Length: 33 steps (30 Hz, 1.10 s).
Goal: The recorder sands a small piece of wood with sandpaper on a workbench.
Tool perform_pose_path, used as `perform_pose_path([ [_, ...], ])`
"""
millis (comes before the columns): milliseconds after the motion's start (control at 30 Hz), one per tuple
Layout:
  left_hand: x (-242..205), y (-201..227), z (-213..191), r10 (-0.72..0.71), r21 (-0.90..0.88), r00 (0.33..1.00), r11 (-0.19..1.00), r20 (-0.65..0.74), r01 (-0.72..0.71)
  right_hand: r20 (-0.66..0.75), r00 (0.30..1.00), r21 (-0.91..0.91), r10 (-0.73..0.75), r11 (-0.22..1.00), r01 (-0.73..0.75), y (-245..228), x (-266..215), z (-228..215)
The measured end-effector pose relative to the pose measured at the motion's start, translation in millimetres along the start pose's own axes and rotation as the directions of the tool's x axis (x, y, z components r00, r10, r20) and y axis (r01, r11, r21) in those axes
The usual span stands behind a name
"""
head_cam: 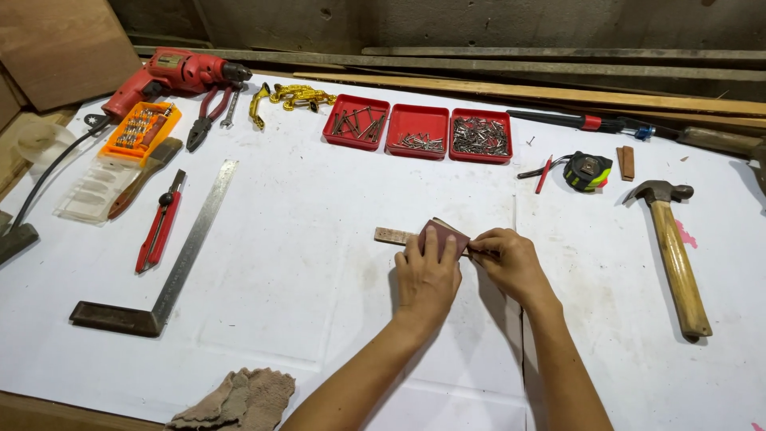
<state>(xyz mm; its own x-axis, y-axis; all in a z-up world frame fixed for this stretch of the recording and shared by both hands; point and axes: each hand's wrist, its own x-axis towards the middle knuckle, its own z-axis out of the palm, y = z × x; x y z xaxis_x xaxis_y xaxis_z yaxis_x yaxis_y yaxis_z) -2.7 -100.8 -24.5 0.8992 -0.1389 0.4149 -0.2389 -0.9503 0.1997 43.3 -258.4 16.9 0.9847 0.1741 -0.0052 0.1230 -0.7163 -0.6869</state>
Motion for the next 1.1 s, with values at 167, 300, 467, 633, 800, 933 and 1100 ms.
perform_pose_path([
  [167, 0, -15, 4, -0.007, 0.080, 0.999, 0.997, 0.046, 0.003, 0.018, 0.999, -0.008, 0.032, 0.999, -0.032, 3, 2, 2],
  [300, 0, -54, 9, -0.078, 0.199, 0.996, 0.978, 0.043, 0.068, 0.018, 0.999, -0.014, 0.034, 0.999, -0.033, -5, -2, -2],
  [467, 3, -72, -15, -0.189, 0.183, 0.980, 0.967, 0.057, 0.176, 0.031, 0.998, -0.021, 0.057, 0.998, -0.057, -5, 0, -2],
  [633, 0, -39, -3, -0.125, 0.081, 0.992, 0.989, -0.003, 0.125, 0.039, 0.998, -0.028, 0.048, 0.998, -0.047, -6, 1, -4],
  [800, 3, -2, -15, 0.028, 0.013, 0.999, 1.000, 0.039, -0.028, 0.020, 0.999, 0.046, 0.028, 0.999, -0.029, 2, 3, -1],
  [933, 0, -32, 2, -0.006, 0.157, 0.998, 0.988, 0.059, -0.004, 0.023, 0.998, 0.060, 0.063, 0.996, -0.064, -2, 1, -3],
  [1100, -1, -70, -14, -0.177, 0.174, 0.983, 0.970, 0.042, 0.167, 0.038, 0.998, 0.019, 0.050, 0.999, -0.051, -6, 0, -4],
])
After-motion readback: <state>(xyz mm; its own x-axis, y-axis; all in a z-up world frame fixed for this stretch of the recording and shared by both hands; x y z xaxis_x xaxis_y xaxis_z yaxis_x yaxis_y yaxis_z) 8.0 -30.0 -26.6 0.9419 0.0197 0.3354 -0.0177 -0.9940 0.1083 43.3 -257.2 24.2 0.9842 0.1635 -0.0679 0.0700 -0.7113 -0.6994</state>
